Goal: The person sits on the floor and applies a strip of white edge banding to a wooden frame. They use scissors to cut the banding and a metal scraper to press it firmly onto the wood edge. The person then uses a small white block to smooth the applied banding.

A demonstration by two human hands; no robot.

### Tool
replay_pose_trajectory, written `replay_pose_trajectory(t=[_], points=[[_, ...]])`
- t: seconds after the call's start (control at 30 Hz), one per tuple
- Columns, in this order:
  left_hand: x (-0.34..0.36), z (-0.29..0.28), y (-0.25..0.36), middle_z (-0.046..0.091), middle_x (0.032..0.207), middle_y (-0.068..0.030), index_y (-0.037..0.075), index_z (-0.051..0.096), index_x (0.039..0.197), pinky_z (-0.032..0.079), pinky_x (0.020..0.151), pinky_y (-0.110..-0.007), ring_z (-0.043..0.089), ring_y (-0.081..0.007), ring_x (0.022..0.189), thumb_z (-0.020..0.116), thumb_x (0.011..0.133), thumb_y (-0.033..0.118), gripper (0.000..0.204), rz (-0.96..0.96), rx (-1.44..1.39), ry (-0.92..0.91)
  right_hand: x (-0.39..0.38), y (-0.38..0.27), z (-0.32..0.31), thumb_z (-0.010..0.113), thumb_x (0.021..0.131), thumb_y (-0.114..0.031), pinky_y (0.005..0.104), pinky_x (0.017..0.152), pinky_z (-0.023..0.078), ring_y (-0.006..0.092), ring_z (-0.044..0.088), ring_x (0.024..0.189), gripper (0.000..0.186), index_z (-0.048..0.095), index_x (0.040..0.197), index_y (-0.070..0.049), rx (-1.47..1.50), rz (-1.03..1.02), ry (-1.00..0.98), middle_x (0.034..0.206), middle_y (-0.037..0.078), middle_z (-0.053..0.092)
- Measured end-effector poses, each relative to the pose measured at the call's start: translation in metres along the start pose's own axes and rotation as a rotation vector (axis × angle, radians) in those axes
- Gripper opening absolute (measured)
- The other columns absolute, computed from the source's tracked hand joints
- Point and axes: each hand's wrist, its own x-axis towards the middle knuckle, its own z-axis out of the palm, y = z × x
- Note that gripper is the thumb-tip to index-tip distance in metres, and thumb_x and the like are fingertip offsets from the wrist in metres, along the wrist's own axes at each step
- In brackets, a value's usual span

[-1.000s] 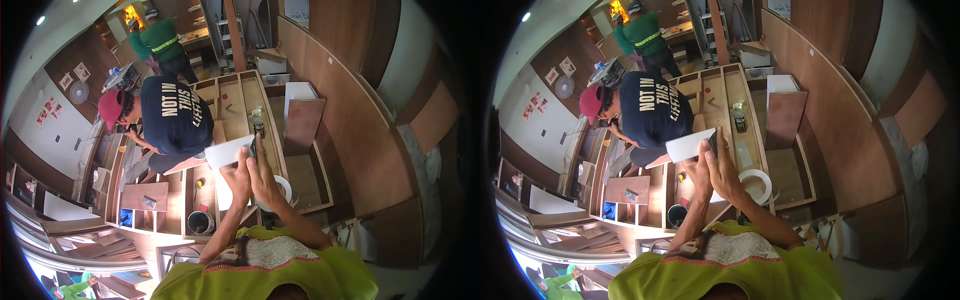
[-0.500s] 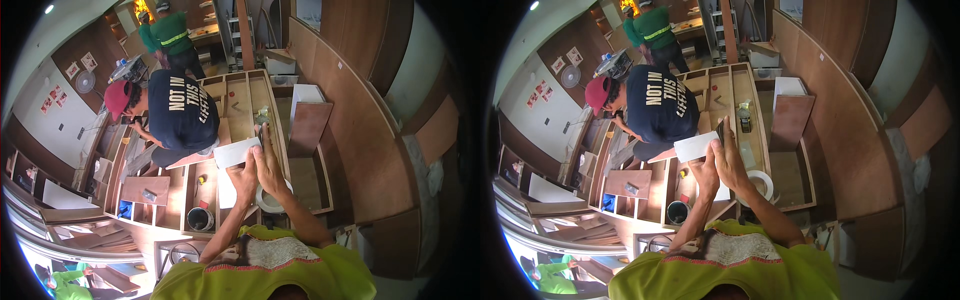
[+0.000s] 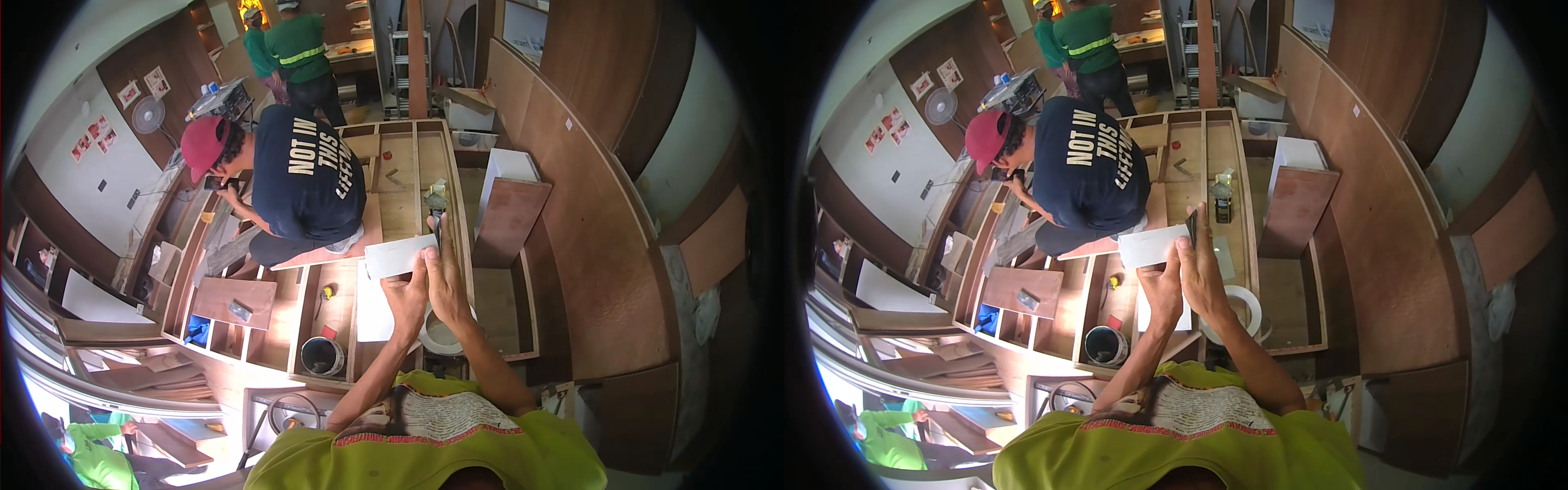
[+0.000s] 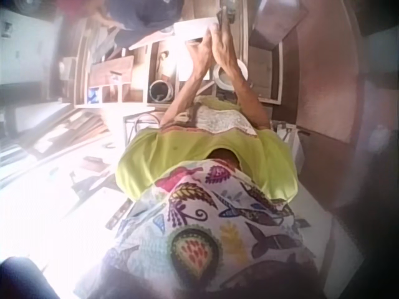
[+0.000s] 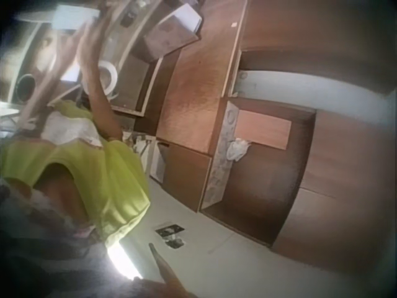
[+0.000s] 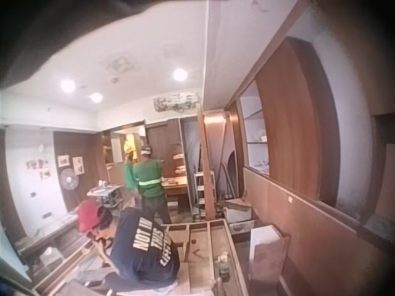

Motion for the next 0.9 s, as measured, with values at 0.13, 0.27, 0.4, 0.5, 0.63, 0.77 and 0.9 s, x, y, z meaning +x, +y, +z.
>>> replay_pose_trajectory(t=[0.13,0.27,0.4,0.5,0.63,0.77,0.9], points=[[0.000,-0.002,-0.004,0.067,0.096,-0.0070,-0.005,0.065,0.103,0.050,0.075,-0.027,0.061,-0.0109,0.085,0.063,0.093,0.007,0.016,-0.025,-0.039,0.001,-0.001,-0.001,0.002,0.036,0.104,-0.030,0.0389,0.114,0.022,0.0369,0.024,0.143,0.065,0.007,0.152,0.003,-0.029,0.009,0.014,0.152,0.027,0.026],[0.001,-0.006,-0.007,0.067,0.095,-0.0068,-0.005,0.065,0.104,0.050,0.075,-0.027,0.061,-0.0111,0.085,0.063,0.093,0.007,0.016,-0.024,-0.009,-0.007,-0.002,0.000,0.004,0.036,0.104,-0.028,0.0384,0.114,0.023,0.0365,0.026,0.142,0.064,0.008,0.151,0.003,-0.051,0.006,0.028,0.152,0.026,0.026],[0.001,-0.009,-0.010,0.067,0.095,-0.0065,-0.004,0.064,0.105,0.050,0.074,-0.027,0.061,-0.0111,0.084,0.063,0.093,0.007,0.016,-0.011,-0.008,-0.018,-0.003,0.000,0.007,0.036,0.104,-0.028,0.0379,0.114,0.023,0.0361,0.027,0.141,0.064,0.008,0.151,0.004,-0.061,0.011,0.036,0.152,0.026,0.027],[0.001,-0.012,-0.012,0.067,0.095,-0.0064,-0.003,0.065,0.105,0.050,0.074,-0.027,0.062,-0.0112,0.084,0.062,0.094,0.007,0.016,-0.041,-0.030,-0.028,-0.006,0.009,0.010,0.037,0.104,-0.027,0.0377,0.113,0.024,0.0356,0.028,0.141,0.064,0.008,0.151,0.004,-0.031,0.047,0.041,0.151,0.026,0.027],[0.000,-0.011,-0.010,0.067,0.095,-0.0065,-0.004,0.064,0.105,0.051,0.074,-0.028,0.062,-0.0113,0.084,0.062,0.094,0.007,0.016,-0.037,-0.050,-0.020,-0.008,0.009,0.012,0.037,0.103,-0.028,0.0375,0.113,0.024,0.0350,0.029,0.140,0.065,0.008,0.151,0.005,0.019,0.089,0.044,0.151,0.026,0.028],[-0.001,-0.012,-0.009,0.067,0.094,-0.0066,-0.004,0.065,0.104,0.050,0.073,-0.027,0.062,-0.0113,0.084,0.061,0.093,0.007,0.016,-0.035,-0.054,-0.009,-0.008,0.006,0.014,0.038,0.103,-0.029,0.0374,0.112,0.025,0.0348,0.030,0.139,0.065,0.008,0.151,0.006,-0.047,0.044,0.046,0.151,0.027,0.029],[0.002,-0.016,-0.002,0.067,0.092,-0.0067,-0.004,0.065,0.103,0.050,0.072,-0.027,0.061,-0.0115,0.083,0.061,0.093,0.006,0.015,0.008,0.016,0.000,-0.011,0.000,0.019,0.038,0.103,-0.031,0.0376,0.113,0.024,0.0354,0.029,0.140,0.066,0.009,0.151,0.006,-0.099,0.020,0.047,0.150,0.028,0.028]])
